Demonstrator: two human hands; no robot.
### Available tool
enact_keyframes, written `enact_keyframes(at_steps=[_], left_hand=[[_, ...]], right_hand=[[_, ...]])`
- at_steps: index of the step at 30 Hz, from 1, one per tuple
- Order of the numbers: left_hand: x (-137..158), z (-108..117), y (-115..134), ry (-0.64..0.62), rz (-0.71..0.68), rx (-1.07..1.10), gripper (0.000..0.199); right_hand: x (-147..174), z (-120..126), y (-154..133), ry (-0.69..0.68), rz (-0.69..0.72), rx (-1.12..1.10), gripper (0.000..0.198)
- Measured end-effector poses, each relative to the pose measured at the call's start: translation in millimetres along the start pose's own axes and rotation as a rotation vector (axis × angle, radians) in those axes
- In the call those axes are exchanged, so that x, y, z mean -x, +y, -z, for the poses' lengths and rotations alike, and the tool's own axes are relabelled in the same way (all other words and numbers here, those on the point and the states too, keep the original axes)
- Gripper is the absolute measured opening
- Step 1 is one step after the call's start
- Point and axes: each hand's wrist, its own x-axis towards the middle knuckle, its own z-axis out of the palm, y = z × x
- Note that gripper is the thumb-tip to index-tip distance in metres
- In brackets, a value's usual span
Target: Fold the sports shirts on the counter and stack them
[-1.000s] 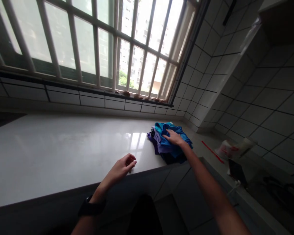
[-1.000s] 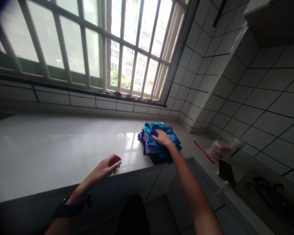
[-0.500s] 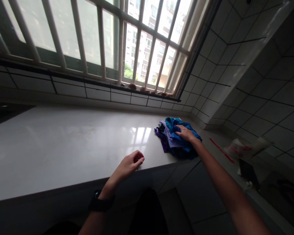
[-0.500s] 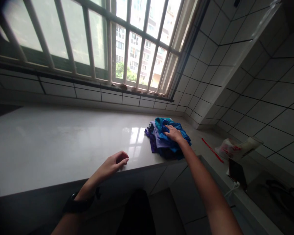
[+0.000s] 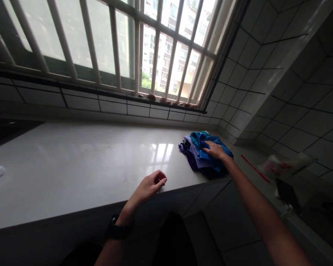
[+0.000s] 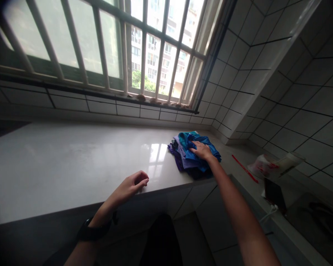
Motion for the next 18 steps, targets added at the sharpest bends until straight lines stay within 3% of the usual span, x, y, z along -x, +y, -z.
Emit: enact_keyframes(at_steps=[7, 12, 18], left_hand=[[1.8, -0.3, 5.5, -0.049, 0.035, -0.058, 0.039], [2.8, 0.0, 5.7, -0.056, 0.038, -0.049, 0.039], [0.4, -0.1, 2.4, -0.040, 0.024, -0.022, 0.037]], right_hand=[[-7.7, -7.0, 12.0, 0.033, 0.016, -0.102, 0.057], [-14.8, -14.8, 12.4, 0.223, -0.151, -0.181, 0.076], [-14.8, -5.9, 3.9, 0.160, -0.238, -0.116, 0.056]])
